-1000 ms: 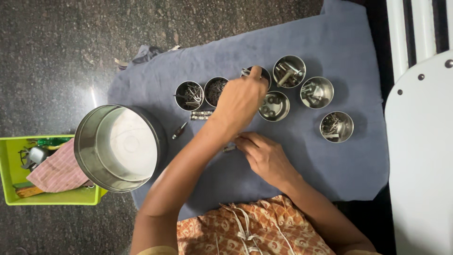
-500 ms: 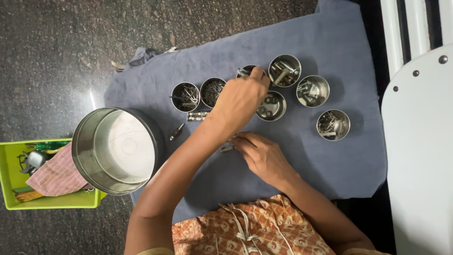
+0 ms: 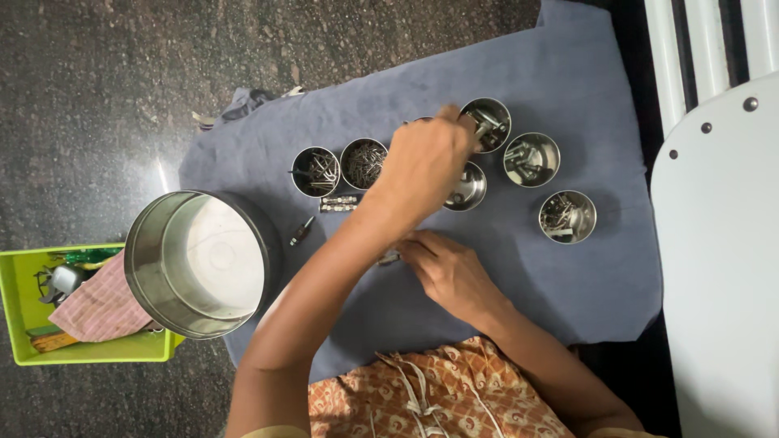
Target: The person assembles small metal components by hand, picking parts from several small metal cups and joining them into short assemblies. The person places completed assemblies on the blue cloth and continues to pick and join additional parts throughout the clip.
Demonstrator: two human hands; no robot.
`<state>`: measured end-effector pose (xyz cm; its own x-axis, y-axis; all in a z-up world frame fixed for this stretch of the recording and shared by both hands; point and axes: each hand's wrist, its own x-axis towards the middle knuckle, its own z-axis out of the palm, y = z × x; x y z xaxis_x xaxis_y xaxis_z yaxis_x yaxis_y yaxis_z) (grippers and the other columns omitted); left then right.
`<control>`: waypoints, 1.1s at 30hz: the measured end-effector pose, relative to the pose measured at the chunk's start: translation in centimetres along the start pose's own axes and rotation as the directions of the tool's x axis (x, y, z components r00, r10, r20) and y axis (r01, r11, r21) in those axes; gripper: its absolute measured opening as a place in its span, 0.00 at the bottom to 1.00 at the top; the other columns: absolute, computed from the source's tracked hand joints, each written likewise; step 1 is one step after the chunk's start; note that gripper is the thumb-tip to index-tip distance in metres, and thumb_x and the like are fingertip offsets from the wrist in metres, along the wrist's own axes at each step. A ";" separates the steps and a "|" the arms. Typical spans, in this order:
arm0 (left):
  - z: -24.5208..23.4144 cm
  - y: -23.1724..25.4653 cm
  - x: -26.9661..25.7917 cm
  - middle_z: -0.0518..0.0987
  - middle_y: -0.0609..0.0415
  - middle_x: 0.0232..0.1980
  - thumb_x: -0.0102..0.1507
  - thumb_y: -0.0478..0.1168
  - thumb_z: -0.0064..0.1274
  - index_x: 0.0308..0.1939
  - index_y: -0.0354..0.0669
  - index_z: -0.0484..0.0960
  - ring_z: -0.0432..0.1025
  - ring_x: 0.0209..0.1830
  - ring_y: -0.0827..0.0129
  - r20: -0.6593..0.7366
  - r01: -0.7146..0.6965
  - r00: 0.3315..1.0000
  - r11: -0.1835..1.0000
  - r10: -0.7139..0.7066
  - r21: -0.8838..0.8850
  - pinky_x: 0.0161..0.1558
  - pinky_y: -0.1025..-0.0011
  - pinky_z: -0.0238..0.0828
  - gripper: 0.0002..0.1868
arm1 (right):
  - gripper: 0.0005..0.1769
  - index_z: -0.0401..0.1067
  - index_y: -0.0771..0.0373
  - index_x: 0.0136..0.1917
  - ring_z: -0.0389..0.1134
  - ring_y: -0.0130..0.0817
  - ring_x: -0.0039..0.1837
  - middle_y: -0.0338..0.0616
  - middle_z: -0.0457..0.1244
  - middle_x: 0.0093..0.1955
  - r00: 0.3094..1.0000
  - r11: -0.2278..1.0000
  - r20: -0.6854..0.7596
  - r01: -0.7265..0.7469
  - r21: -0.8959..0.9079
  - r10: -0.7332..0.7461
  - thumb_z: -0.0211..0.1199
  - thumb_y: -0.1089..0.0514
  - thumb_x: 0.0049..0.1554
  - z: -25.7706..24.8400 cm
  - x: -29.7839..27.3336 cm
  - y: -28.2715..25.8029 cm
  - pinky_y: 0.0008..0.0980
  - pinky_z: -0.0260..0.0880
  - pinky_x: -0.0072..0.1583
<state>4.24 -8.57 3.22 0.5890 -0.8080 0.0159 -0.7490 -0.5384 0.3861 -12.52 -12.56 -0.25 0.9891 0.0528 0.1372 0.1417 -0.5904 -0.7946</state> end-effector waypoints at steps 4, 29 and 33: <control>1.0 0.1 0.3 0.82 0.39 0.35 0.55 0.31 0.53 0.35 0.35 0.79 0.79 0.33 0.47 0.043 -0.012 0.999 1.000 0.011 0.027 0.34 0.58 0.76 0.05 | 0.14 0.76 0.66 0.54 0.72 0.47 0.51 0.48 0.67 0.53 1.000 1.000 0.014 -0.011 -0.002 0.011 0.63 0.68 0.53 -0.1 0.0 0.0 0.41 0.73 0.51; 5.1 -0.1 4.2 0.83 0.44 0.37 0.58 0.32 0.57 0.34 0.37 0.85 0.80 0.36 0.55 0.187 -0.184 0.971 0.961 0.146 0.206 0.35 0.62 0.78 0.03 | 0.18 0.75 0.63 0.57 0.71 0.48 0.58 0.47 0.67 0.58 0.999 0.999 -0.012 0.048 -0.010 -0.048 0.65 0.67 0.53 -0.4 -0.4 0.2 0.41 0.74 0.55; 5.4 -0.3 4.2 0.82 0.41 0.41 0.57 0.32 0.57 0.34 0.36 0.85 0.80 0.33 0.54 0.142 -0.160 0.981 0.960 0.130 0.229 0.34 0.64 0.78 0.04 | 0.18 0.74 0.62 0.58 0.71 0.47 0.59 0.46 0.67 0.59 0.999 0.999 -0.013 0.050 -0.009 -0.050 0.65 0.67 0.53 -0.3 -0.8 0.4 0.41 0.74 0.56</control>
<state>5.35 -13.09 -1.79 0.4377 -0.8967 -0.0654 -0.8829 -0.4424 0.1574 -13.23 -13.08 -0.53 0.9802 0.0717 0.1848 0.1908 -0.5944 -0.7812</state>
